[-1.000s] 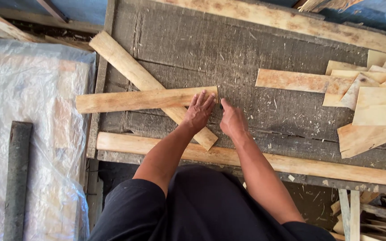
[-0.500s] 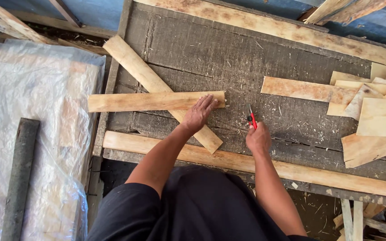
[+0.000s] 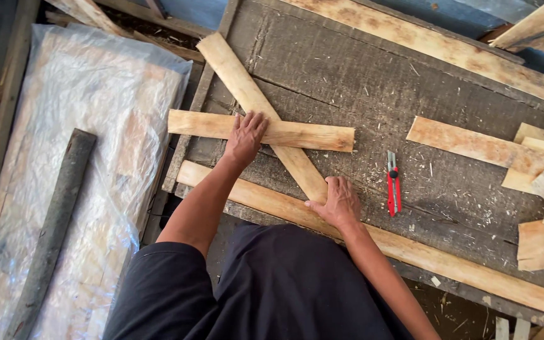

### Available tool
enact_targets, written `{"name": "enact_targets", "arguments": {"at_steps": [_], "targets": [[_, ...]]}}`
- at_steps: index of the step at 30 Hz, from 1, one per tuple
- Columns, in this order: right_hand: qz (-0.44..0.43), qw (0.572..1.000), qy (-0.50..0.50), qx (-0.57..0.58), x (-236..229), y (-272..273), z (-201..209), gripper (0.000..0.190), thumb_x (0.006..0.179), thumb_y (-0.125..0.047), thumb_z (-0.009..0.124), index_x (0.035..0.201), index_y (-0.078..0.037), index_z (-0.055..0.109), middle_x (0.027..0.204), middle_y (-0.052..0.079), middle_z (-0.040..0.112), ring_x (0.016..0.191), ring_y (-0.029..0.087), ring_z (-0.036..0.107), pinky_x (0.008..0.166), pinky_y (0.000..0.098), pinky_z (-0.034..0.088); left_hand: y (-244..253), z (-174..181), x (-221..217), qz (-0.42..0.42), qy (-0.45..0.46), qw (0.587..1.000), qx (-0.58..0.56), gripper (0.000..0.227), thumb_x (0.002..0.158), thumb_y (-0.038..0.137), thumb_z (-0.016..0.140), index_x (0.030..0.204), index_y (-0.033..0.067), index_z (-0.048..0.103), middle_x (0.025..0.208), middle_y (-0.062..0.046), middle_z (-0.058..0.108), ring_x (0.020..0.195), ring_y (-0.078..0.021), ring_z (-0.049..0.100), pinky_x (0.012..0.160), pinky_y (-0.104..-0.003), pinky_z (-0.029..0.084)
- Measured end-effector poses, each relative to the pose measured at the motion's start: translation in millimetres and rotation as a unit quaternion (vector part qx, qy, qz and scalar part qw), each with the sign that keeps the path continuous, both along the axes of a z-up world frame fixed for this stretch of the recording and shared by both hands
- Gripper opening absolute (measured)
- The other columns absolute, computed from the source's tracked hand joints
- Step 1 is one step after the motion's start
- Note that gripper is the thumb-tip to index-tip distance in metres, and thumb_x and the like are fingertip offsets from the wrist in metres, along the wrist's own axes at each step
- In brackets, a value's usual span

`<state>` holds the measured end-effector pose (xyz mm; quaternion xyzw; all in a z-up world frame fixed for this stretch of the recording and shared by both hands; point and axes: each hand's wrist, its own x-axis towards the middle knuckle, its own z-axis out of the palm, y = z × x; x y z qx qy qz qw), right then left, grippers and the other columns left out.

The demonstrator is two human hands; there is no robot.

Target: Cutting and sorting thin wood slats using a utility knife on a wooden workbench.

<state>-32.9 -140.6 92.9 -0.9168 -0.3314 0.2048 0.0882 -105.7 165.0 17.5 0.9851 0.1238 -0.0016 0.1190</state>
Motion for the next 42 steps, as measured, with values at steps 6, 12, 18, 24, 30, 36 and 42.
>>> {"name": "enact_targets", "arguments": {"at_steps": [6, 12, 18, 24, 30, 36, 42], "targets": [[-0.001, 0.995, 0.005, -0.095, -2, 12, -9, 0.082, 0.071, -0.049, 0.084, 0.13, -0.005, 0.049, 0.119, 0.015, 0.053, 0.114, 0.029, 0.055, 0.1, 0.0424, 0.048, 13, -29, 6, -0.011, -0.025, 0.997, 0.065, 0.064, 0.088, -0.008, 0.06, 0.148, 0.012, 0.052, 0.143, -0.01, 0.054, 0.136, -0.0289, 0.047, 0.122, -0.054, 0.029], [-0.065, 0.996, -0.026, -0.047, 2, -7, 12, 0.071, 0.074, -0.038, 0.084, 0.129, -0.006, 0.052, 0.124, 0.015, 0.054, 0.117, 0.033, 0.057, 0.097, 0.0461, 0.051, 4, 56, -4, 0.011, -0.057, 0.998, -0.03, 0.043, 0.097, -0.002, 0.057, 0.139, 0.0087, 0.057, 0.129, -0.013, 0.058, 0.124, -0.0315, 0.054, 0.116, -0.048, 0.04], [-0.198, 0.979, -0.009, -0.049, 32, -91, 13, 0.074, 0.082, -0.025, 0.082, 0.141, -0.001, 0.044, 0.136, 0.02, 0.048, 0.118, 0.034, 0.06, 0.098, 0.0465, 0.055, -4, 82, -17, 0.015, -0.199, 0.98, 0.021, 0.048, 0.093, 0.005, 0.065, 0.14, 0.0074, 0.056, 0.13, -0.014, 0.057, 0.126, -0.0317, 0.053, 0.12, -0.054, 0.035], [-0.317, 0.946, -0.069, -0.015, 76, -212, -8, 0.08, 0.085, -0.014, 0.078, 0.151, 0.001, 0.037, 0.145, 0.025, 0.039, 0.125, 0.041, 0.055, 0.108, 0.0472, 0.051, -22, 103, -25, 0.002, -0.208, 0.977, 0.039, 0.053, 0.093, 0.009, 0.063, 0.145, 0.0064, 0.052, 0.133, -0.015, 0.055, 0.13, -0.0342, 0.051, 0.12, -0.056, 0.033], [-0.38, 0.919, -0.096, -0.029, 96, -257, 7, 0.084, 0.086, -0.016, 0.079, 0.156, -0.002, 0.035, 0.149, 0.023, 0.035, 0.13, 0.043, 0.051, 0.115, 0.0467, 0.043, -48, 118, -23, -0.044, -0.21, 0.975, 0.058, 0.059, 0.09, 0.003, 0.059, 0.148, 0.0068, 0.051, 0.138, -0.014, 0.054, 0.135, -0.0326, 0.05, 0.124, -0.056, 0.03], [-0.339, 0.924, -0.005, 0.177, 102, -192, 25, 0.042, 0.097, -0.022, 0.07, 0.137, -0.009, 0.064, 0.134, 0.015, 0.061, 0.12, 0.028, 0.062, 0.104, 0.0401, 0.05, -72, 123, -15, -0.09, -0.199, 0.975, 0.05, 0.062, 0.089, 0.0, 0.057, 0.15, 0.0088, 0.051, 0.14, -0.013, 0.054, 0.138, -0.0322, 0.049, 0.126, -0.055, 0.027], [-0.334, 0.812, 0.195, 0.437, 112, -154, 0, 0.025, 0.102, -0.015, 0.065, 0.125, -0.007, 0.072, 0.107, 0.006, 0.076, 0.094, 0.012, 0.07, 0.082, 0.0239, 0.059, -86, 125, -11, -0.121, -0.201, 0.971, 0.056, 0.06, 0.09, 0.002, 0.056, 0.15, 0.0065, 0.05, 0.141, -0.015, 0.052, 0.138, -0.0337, 0.048, 0.126, -0.056, 0.026]]}}
